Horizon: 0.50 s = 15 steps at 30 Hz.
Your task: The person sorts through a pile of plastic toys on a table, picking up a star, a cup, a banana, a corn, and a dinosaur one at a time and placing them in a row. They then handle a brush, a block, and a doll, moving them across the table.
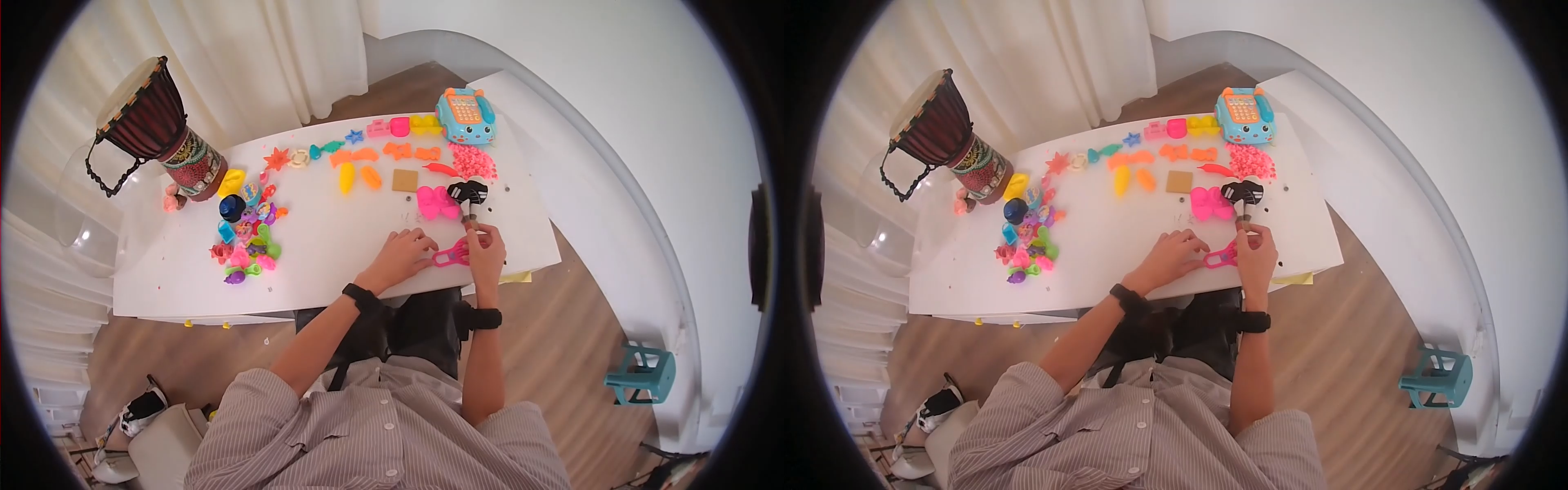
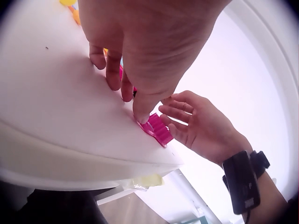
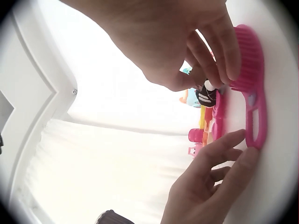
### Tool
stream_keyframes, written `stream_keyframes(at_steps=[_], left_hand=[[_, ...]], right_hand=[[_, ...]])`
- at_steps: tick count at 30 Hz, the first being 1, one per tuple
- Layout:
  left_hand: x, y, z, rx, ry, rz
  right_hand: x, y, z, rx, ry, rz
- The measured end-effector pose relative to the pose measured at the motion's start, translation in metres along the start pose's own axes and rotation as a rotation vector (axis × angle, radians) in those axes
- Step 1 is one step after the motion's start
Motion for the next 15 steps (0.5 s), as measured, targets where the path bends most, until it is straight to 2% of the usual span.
stream_keyframes(at_steps=[6,8,15], left_hand=[[0.002,-0.003,0.002,-0.037,-0.038,-0.034],[0.004,-0.008,0.002,-0.033,-0.057,-0.004],[0.016,-0.016,0.007,-0.030,-0.025,0.004]], right_hand=[[-0.005,-0.010,0.004,0.039,-0.019,-0.012],[-0.009,-0.011,0.009,-0.020,-0.035,-0.184],[-0.018,-0.014,0.016,-0.007,-0.032,-0.274]])
Point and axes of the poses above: each hand's wrist, its own z-axis towards the middle knuckle, its own x-axis out of the palm, y = z × x, the point moved 6 cm from there along z, towards the middle knuckle, and after that the axes turned 14 degrees about -x, right-handed, at the moved point
